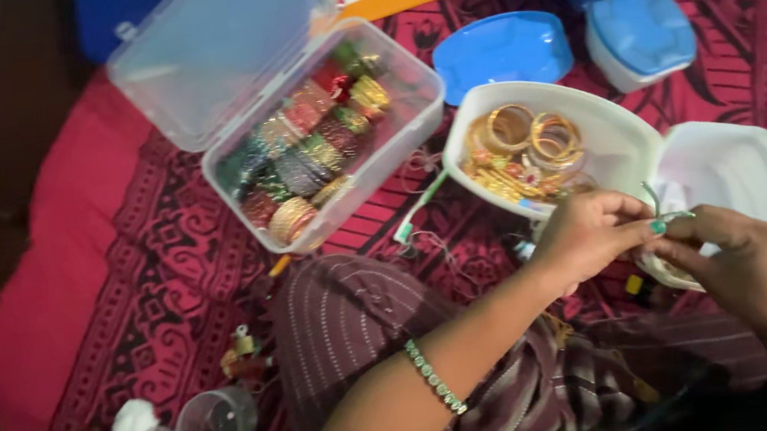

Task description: The person sits on a bed and organizes various jewelry items, including bangles and necklaces, into plastic containers and bowls. They pick up, inspect, and place items into different containers, occasionally using a small tube to apply a substance to a necklace.

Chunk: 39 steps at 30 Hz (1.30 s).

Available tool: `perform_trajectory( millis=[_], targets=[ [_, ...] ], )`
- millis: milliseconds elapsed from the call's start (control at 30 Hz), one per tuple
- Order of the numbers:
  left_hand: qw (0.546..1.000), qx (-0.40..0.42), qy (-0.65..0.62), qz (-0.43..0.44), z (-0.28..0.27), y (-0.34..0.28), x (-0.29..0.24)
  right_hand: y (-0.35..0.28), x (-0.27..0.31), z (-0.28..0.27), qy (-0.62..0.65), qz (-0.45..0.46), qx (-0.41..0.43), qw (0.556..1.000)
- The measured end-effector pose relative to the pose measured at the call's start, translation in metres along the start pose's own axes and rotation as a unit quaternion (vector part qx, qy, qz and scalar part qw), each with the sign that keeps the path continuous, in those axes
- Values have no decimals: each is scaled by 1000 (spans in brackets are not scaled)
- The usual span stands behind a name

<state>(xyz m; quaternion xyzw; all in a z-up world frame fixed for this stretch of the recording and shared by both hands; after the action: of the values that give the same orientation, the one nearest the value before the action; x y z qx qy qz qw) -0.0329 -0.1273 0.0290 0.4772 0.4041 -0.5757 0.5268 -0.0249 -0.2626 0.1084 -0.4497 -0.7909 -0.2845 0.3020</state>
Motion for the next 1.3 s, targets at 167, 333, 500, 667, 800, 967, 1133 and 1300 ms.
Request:
perform_trajectory(
  millis=[167,333,500,667,800,967,1133,1300],
  targets=[
    [969,16,237,-75,-38,11,10,0,6,31,51,-33,89,994],
    [976,11,206,-67,-72,17,-20,-2,-2,44,104,-19,106,989],
    [973,-98,206,-34,-117,21,-52,0,-6,50,50,-7,113,992],
    [992,-119,44,19,-138,26,-67,3,-4,55,31,-51,112,992],
    [992,-92,84,34,-136,23,-75,1,-22,55,10,-89,114,989],
    [970,62,236,-16,-142,5,-72,18,-77,4,-79,-49,22,995],
    [664,190,695,-198,-144,-18,-9,14,-150,-96,183,171,-204,946],
    [570,77,779,-250,-125,-11,8,6,-153,-81,159,226,-138,951]
  ],
)
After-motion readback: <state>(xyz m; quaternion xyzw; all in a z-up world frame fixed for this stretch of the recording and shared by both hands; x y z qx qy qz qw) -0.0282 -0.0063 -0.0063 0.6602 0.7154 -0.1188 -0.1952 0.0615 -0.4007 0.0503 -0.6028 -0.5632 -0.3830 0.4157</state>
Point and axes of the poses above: each hand's wrist, its own y-axis towards the middle knuckle, its own z-axis out of the palm, x = y × z, the point moved 7 cm from there along y, towards the middle knuckle, and after that the axes turned 15 degrees about y, right-handed, at the moved point
